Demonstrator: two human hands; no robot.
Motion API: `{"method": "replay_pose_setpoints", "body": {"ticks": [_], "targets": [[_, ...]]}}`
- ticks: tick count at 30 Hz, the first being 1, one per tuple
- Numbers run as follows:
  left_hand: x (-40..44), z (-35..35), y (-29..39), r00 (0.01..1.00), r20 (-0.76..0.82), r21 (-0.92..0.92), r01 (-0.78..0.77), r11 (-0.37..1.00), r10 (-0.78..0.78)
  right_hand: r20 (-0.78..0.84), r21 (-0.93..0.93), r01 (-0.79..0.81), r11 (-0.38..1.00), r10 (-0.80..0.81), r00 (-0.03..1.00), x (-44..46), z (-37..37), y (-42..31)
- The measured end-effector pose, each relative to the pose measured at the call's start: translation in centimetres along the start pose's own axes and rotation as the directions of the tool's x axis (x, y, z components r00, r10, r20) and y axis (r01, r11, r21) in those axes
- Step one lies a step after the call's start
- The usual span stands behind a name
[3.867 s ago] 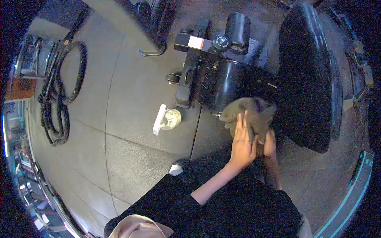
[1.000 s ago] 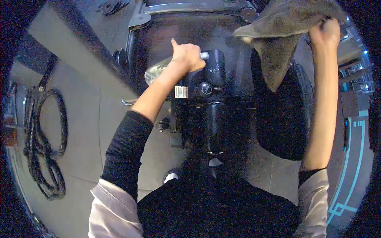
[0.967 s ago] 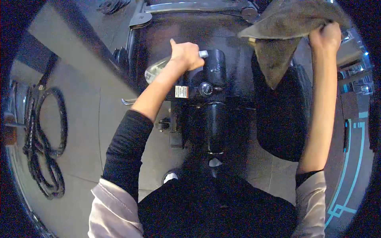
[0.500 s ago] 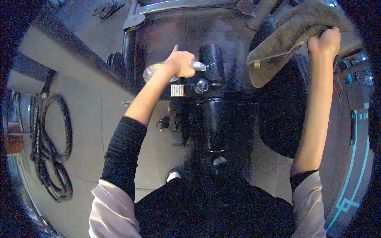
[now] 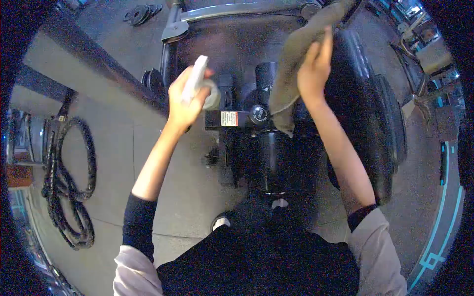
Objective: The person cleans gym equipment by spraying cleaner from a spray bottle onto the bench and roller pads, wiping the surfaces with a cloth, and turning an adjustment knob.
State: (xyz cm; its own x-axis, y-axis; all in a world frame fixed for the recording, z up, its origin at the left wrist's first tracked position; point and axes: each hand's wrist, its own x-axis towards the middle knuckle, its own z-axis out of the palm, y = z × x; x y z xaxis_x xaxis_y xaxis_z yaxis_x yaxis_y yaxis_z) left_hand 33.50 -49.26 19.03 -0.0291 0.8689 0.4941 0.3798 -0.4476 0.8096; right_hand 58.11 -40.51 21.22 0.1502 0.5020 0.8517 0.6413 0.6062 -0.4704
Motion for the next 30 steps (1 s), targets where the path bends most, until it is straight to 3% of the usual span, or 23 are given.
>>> {"method": "replay_pose_setpoints", "body": {"ticks": [1,2,3,4,5,6,7,8,9,11,13,15,17,18,20,21,22,24,27,30], "targets": [[-1.6,-0.8,-0.2,0.994,-0.058,0.046,-0.088,0.995,0.091,0.144,-0.072,0.038,0.997,-0.028,0.989,-1.8,0.5,1.5],[-3.2,-1.8,0.8,0.987,-0.104,0.232,-0.095,0.968,0.122,0.409,-0.173,-0.074,0.982,0.14,0.902,-4.0,0.8,2.7],[-5.4,-2.8,0.3,0.982,-0.186,0.221,0.01,0.975,0.032,0.56,-0.149,-0.021,0.989,0.102,0.822,-5.7,1.3,3.6],[-6.7,-3.8,1.4,0.98,-0.191,0.231,0.097,0.968,-0.052,0.731,-0.366,0.034,0.93,0.265,0.629,-7.6,1.4,3.0],[-8.7,-4.8,1.0,0.967,-0.247,0.242,0.125,0.962,-0.063,0.84,-0.445,0.196,0.874,0.332,0.428,-9.8,2.0,3.9],[-10.8,-5.4,1.3,0.931,-0.324,0.208,0.243,0.948,-0.167,0.833,-0.451,0.132,0.883,0.364,0.416,-10.4,2.1,4.0],[-12.6,-6.1,1.3,0.936,-0.304,0.24,0.254,0.937,-0.177,0.827,-0.456,0.068,0.887,0.394,0.401,-10.7,2.3,4.2],[-14.9,-6.1,0.7,0.916,-0.345,0.195,0.282,0.939,-0.203,0.83,-0.451,0.07,0.89,0.389,0.399,-10.6,2.8,4.5],[-17.5,-5.8,-0.1,0.836,-0.438,0.093,0.408,0.908,-0.33,0.79,-0.469,0.004,0.883,0.417,0.45,-10.5,3.2,5.0],[-21.7,-5.9,-0.8,0.82,-0.43,0.168,0.484,0.859,-0.378,0.747,-0.481,-0.064,0.875,0.446,0.493,-10.4,4.2,6.8],[-24.6,-5.0,-0.2,0.723,-0.49,-0.036,0.542,0.84,-0.488,0.668,-0.415,-0.109,0.903,0.384,0.637,-11.1,6.5,9.9],[-25.6,-3.9,1.1,0.686,-0.511,0.044,0.623,0.781,-0.518,0.649,-0.51,-0.069,0.858,0.436,0.624,-10.0,7.7,10.3],[-27.8,-2.5,0.4,0.683,-0.525,0.014,0.604,0.797,-0.508,0.589,-0.453,-0.445,0.772,0.634,0.501,-8.6,8.9,12.0],[-28.6,-2.4,-0.4,0.768,-0.444,0.117,0.561,0.82,-0.462,0.625,-0.429,-0.465,0.774,0.626,0.466,-8.2,9.5,13.5],[-28.9,-1.6,-0.2,0.817,-0.383,0.256,0.542,0.8,-0.431,0.683,-0.318,-0.572,0.756,0.601,0.414,-9.1,10.7,19.6],[-29.2,-1.5,-0.4,0.856,-0.311,0.364,0.508,0.78,-0.412,0.787,-0.293,-0.46,0.838,0.485,0.382,-10.4,10.9,24.5],[-29.1,-1.5,-0.7,0.859,-0.308,0.365,0.503,0.784,-0.409,0.783,-0.293,-0.461,0.837,0.487,0.386,-10.0,10.8,24.3],[-29.1,-1.3,-0.9,0.832,-0.365,0.231,0.515,0.825,-0.418,0.739,-0.283,-0.394,0.874,0.461,0.492,-12.7,8.7,22.5],[-28.6,-1.5,-0.2,0.81,-0.338,0.266,0.57,0.778,-0.478,0.655,-0.284,-0.292,0.913,0.408,0.636,-14.7,7.2,19.8],[-29.0,-1.2,-1.2,0.815,-0.41,0.182,0.512,0.839,-0.409,0.553,-0.313,-0.162,0.936,0.318,0.77,-18.0,1.5,15.1]]}}
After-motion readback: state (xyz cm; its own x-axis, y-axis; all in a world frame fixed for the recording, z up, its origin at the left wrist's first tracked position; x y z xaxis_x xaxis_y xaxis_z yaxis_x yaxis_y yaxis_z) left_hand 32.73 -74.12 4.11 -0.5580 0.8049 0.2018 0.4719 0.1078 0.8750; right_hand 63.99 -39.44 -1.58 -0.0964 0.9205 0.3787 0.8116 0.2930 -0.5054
